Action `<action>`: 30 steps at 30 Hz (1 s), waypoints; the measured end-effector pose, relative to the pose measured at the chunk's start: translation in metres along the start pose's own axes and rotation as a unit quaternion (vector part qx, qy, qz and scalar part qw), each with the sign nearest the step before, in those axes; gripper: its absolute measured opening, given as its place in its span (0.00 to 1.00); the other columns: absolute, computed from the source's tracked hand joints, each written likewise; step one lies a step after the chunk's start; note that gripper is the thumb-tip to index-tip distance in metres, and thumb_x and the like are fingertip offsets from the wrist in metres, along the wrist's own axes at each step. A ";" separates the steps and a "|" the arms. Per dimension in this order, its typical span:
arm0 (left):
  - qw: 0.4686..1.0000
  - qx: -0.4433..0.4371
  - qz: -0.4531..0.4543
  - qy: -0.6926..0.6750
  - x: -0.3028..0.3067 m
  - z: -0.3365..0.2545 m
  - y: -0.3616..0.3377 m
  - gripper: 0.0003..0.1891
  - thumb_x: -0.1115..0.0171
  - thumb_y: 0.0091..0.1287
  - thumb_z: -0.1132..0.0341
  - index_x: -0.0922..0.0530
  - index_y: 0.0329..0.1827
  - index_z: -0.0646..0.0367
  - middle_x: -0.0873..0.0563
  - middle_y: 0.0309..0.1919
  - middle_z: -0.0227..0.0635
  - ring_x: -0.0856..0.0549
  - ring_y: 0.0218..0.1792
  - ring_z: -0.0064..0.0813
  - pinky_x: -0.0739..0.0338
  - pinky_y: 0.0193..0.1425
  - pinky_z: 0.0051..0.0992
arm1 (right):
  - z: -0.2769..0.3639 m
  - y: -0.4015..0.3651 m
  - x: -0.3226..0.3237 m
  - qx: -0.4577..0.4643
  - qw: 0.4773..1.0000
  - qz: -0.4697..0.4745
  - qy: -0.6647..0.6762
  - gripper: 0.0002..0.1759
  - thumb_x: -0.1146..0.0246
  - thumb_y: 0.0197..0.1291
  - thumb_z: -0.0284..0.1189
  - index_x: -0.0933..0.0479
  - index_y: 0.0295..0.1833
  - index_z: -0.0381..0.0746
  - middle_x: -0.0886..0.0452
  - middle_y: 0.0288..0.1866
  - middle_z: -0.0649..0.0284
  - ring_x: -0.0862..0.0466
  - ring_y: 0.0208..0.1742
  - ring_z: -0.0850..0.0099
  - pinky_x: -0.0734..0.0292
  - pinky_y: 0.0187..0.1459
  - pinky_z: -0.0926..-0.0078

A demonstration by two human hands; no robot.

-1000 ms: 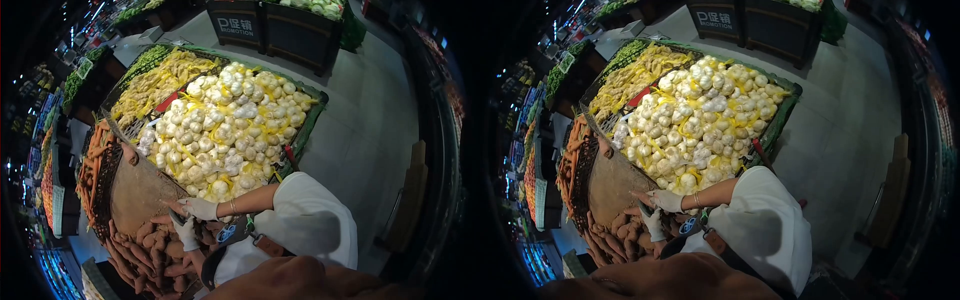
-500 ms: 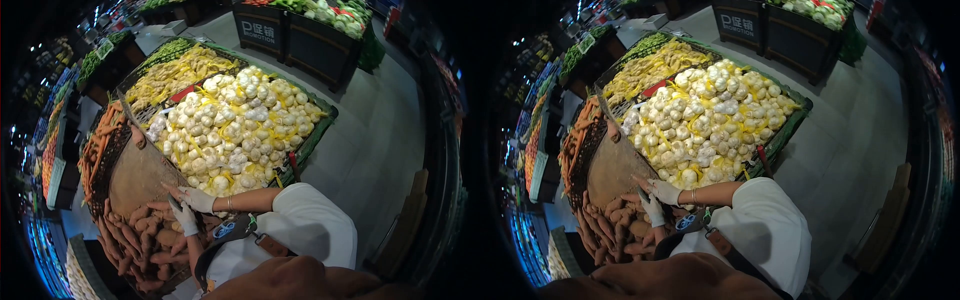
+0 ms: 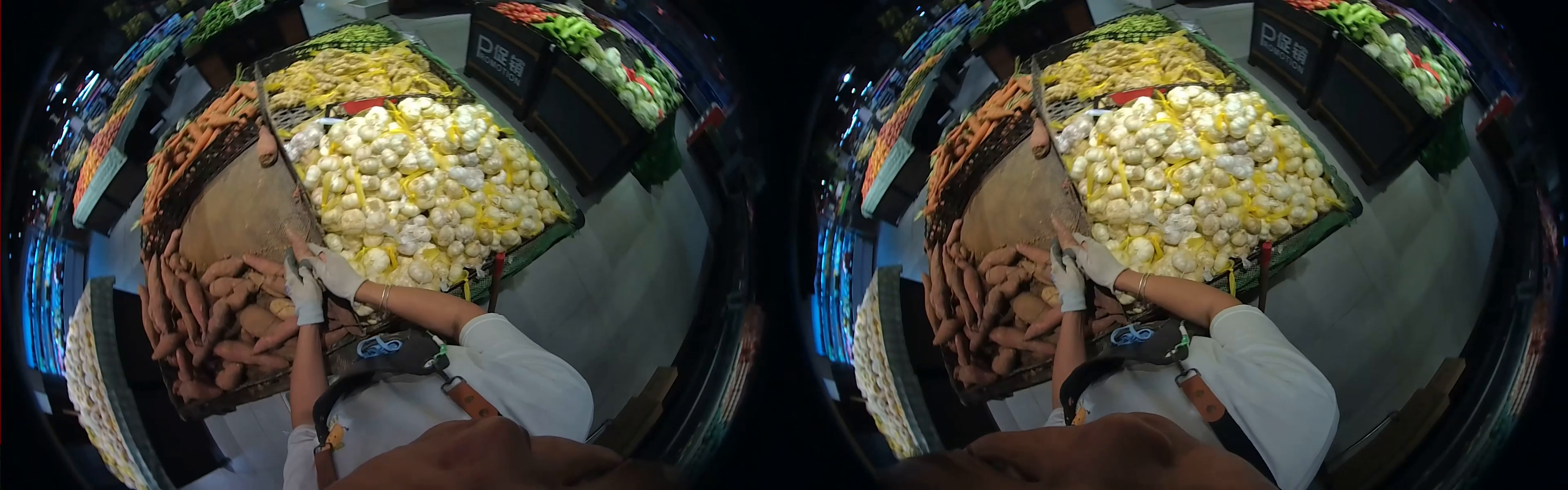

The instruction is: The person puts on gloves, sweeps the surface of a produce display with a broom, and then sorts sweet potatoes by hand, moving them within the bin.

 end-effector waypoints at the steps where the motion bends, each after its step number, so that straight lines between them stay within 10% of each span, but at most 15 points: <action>1: 1.000 -0.001 -0.011 -0.002 -0.001 0.004 0.000 0.24 0.51 0.69 0.69 0.31 0.67 0.69 0.20 0.59 0.57 0.19 0.57 0.49 0.26 0.61 0.37 | 0.000 -0.001 -0.001 0.037 0.999 -0.028 -0.016 0.21 0.50 0.71 0.37 0.29 0.60 0.33 0.20 0.47 0.39 0.20 0.51 0.45 0.26 0.50 0.61; 11: 0.997 0.020 -0.054 0.045 0.006 -0.004 0.001 0.20 0.53 0.69 0.72 0.25 0.63 0.65 0.16 0.55 0.52 0.17 0.57 0.43 0.25 0.61 0.34 | 0.003 -0.001 0.000 -0.021 0.999 0.004 -0.039 0.22 0.52 0.70 0.32 0.29 0.63 0.31 0.21 0.54 0.40 0.21 0.56 0.47 0.29 0.57 0.63; 19: 0.936 0.103 0.237 -0.240 0.038 -0.006 0.014 0.33 0.44 0.66 0.70 0.40 0.75 0.64 0.31 0.70 0.38 0.31 0.69 0.29 0.38 0.73 0.28 | -0.026 -0.001 0.000 -0.012 0.999 0.006 0.033 0.22 0.53 0.72 0.31 0.29 0.65 0.33 0.18 0.53 0.49 0.18 0.55 0.59 0.27 0.57 0.70; 23: 0.936 0.101 0.276 -0.192 0.044 -0.026 0.011 0.48 0.33 0.54 0.67 0.49 0.78 0.62 0.34 0.71 0.40 0.32 0.71 0.31 0.40 0.74 0.27 | -0.014 -0.001 0.003 -0.021 1.000 0.010 0.020 0.21 0.53 0.72 0.28 0.31 0.67 0.31 0.19 0.55 0.50 0.19 0.55 0.65 0.28 0.58 0.73; 30: 0.930 0.110 0.220 -0.272 0.039 -0.015 0.002 0.41 0.41 0.56 0.74 0.43 0.76 0.65 0.28 0.68 0.40 0.29 0.68 0.29 0.35 0.70 0.24 | -0.012 -0.001 0.004 -0.017 0.999 0.021 0.034 0.23 0.53 0.73 0.29 0.33 0.69 0.30 0.20 0.57 0.50 0.20 0.57 0.66 0.28 0.59 0.74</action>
Point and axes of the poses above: each hand's wrist, its own y-axis towards the middle knuckle, its own x-axis out of the back of the hand, z = x × y, the point moved 2 cm from there along y, towards the middle knuckle
